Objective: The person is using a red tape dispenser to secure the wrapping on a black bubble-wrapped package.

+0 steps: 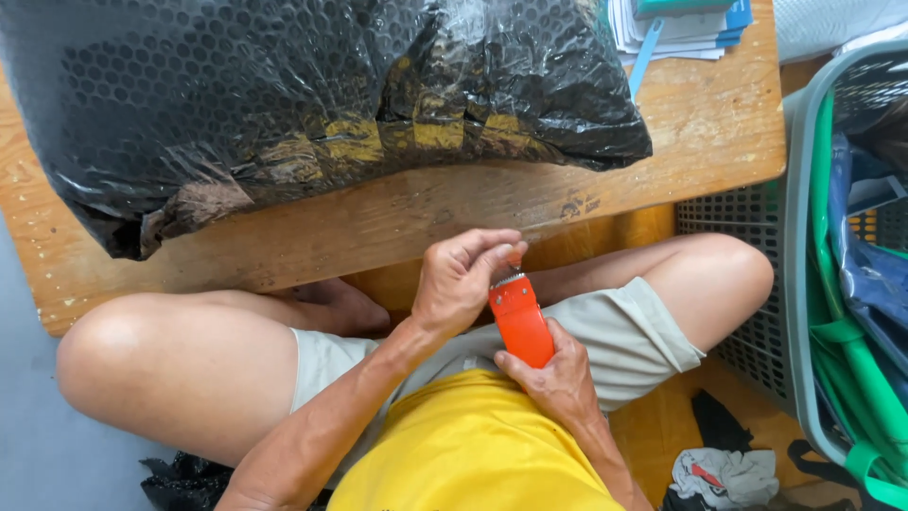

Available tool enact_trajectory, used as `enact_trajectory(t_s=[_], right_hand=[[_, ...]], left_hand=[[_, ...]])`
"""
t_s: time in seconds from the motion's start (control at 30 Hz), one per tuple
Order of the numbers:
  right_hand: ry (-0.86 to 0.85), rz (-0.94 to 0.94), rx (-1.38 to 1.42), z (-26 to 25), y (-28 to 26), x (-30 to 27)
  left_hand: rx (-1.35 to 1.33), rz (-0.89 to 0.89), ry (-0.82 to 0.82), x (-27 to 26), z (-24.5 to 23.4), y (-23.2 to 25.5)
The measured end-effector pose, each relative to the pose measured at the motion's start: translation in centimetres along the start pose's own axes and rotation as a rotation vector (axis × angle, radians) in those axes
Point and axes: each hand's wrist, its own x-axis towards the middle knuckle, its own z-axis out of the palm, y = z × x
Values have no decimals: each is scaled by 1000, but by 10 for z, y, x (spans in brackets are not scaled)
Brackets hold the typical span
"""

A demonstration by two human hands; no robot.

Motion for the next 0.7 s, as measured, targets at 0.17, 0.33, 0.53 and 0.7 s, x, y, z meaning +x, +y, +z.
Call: enact_trajectory(t_s=[0.17, 0.33, 0.53, 0.7], right_hand=[[44, -44, 122, -9, 0, 14], [75, -138, 144, -23, 0, 19], [112, -272, 215, -29, 3, 17], [138, -395, 271, -32, 17, 3]], left_hand=[[552, 859, -212, -26, 21, 1], [671, 1021, -243, -32, 31, 10], [645, 1066, -300, -31, 41, 28], [622, 1058, -310, -28, 48, 38]])
